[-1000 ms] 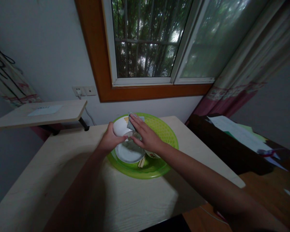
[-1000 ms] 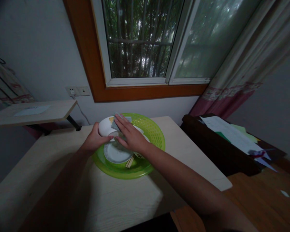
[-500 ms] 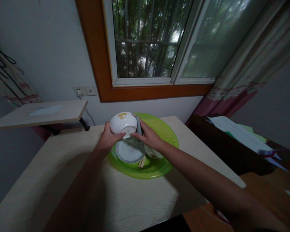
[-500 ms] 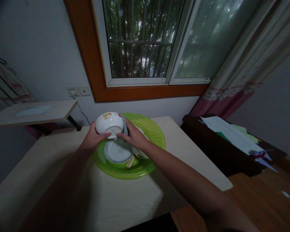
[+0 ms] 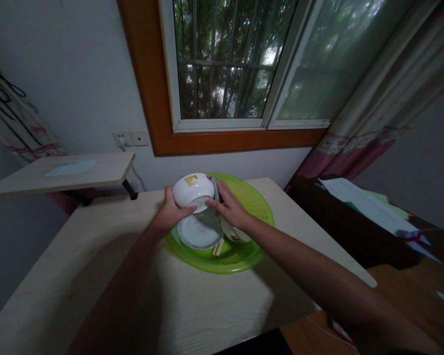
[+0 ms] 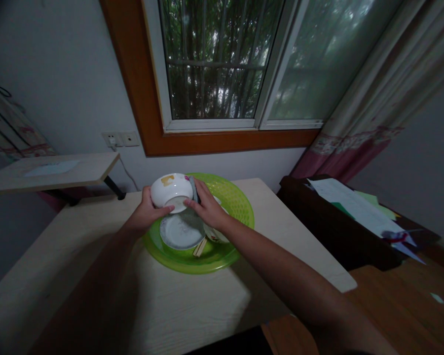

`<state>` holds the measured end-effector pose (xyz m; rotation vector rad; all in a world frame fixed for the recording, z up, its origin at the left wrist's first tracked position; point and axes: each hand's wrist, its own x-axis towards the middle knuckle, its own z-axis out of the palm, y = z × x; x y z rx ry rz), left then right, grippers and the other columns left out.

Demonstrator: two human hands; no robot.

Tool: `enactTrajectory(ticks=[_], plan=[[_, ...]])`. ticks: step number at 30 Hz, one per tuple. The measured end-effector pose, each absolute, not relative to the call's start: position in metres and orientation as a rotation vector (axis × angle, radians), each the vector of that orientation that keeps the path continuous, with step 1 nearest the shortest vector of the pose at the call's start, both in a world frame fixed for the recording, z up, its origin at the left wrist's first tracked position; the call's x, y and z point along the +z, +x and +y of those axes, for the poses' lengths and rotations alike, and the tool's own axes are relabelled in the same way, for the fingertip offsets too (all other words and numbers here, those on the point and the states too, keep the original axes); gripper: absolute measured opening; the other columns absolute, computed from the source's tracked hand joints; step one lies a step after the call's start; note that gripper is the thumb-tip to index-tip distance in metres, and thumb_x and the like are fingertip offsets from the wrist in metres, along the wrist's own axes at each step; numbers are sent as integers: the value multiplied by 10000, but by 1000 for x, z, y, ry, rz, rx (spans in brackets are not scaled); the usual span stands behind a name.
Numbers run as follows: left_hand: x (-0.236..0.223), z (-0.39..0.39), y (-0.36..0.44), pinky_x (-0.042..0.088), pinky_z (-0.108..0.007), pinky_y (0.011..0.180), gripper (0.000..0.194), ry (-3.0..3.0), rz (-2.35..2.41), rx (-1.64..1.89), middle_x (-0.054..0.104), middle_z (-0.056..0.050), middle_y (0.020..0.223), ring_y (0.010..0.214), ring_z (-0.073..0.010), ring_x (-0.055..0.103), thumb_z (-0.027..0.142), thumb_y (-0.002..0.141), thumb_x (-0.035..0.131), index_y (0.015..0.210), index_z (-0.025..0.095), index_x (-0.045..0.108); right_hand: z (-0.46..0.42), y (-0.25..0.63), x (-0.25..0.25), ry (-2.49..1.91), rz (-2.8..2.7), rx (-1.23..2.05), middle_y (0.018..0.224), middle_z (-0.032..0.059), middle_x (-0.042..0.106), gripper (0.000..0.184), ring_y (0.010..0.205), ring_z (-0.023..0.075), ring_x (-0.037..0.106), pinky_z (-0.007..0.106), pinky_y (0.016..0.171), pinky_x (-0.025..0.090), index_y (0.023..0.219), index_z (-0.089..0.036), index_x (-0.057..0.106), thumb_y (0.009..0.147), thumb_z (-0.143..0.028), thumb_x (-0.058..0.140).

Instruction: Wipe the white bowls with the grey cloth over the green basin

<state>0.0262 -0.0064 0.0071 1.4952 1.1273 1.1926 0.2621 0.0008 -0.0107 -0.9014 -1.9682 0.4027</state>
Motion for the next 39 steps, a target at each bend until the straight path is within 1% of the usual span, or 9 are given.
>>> enactTrajectory(ticks=[3,7,14,19,23,28,32,35,39], plan=[[7,-7,26,513,-460,1070,788,1531,1131,1179,606,-137,1320,1252,-307,630,347,629,875,1205,235,349,1,262,-9,-893,-1976,369,1638,169,444,765,1531,324,404,565,1281,304,1649,-240,356,1012,-587,598],[7,-7,25,511,-455,1075,788,1541,1130,1152,612,-127,1317,1256,-301,632,330,629,872,1226,233,367,-1,262,-4,-901,-1982,329,1596,160,497,777,1486,336,458,580,1254,347,1629,-265,401,978,-619,638],[9,-8,26,519,-493,1068,799,1546,1164,1089,607,-140,1304,1265,-336,624,315,603,879,1216,226,375,-5,264,3,-882,-1993,243,1542,163,554,768,1427,349,516,590,1210,404,1598,-258,458,952,-608,683],[6,-7,25,495,-493,1102,852,1602,1176,1084,593,-144,1332,1287,-339,611,316,590,882,1269,223,376,-6,264,4,-876,-1997,186,1527,147,583,762,1404,357,543,606,1189,425,1586,-277,475,940,-617,694],[5,-7,26,463,-495,1133,901,1660,1191,1090,579,-154,1353,1288,-334,606,311,587,884,1313,215,359,-6,264,4,-852,-2010,155,1527,135,593,738,1394,353,559,608,1189,421,1584,-299,474,947,-599,693],[4,-6,26,453,-490,1141,886,1701,1154,1085,591,-143,1337,1277,-321,612,292,603,877,1319,220,361,-7,264,6,-870,-2046,160,1545,129,583,740,1406,371,547,639,1205,382,1590,-304,465,951,-613,674],[4,-7,27,449,-504,1141,889,1738,1166,1062,583,-157,1347,1274,-324,604,291,614,868,1334,206,353,-7,265,6,-834,-2093,114,1561,124,567,745,1411,367,538,637,1189,397,1617,-318,416,969,-602,651],[7,-8,28,448,-504,1141,891,1734,1192,1079,591,-139,1325,1276,-322,604,272,589,874,1322,212,372,-7,266,6,-813,-2125,71,1562,123,560,755,1410,362,531,635,1181,404,1639,-338,368,981,-591,638],[9,-9,28,469,-492,1112,855,1740,1215,1065,603,-123,1289,1244,-314,614,268,584,868,1295,208,396,-9,266,6,-767,-2154,4,1545,154,559,762,1385,356,536,628,1157,426,1655,-297,337,999,-549,630]])
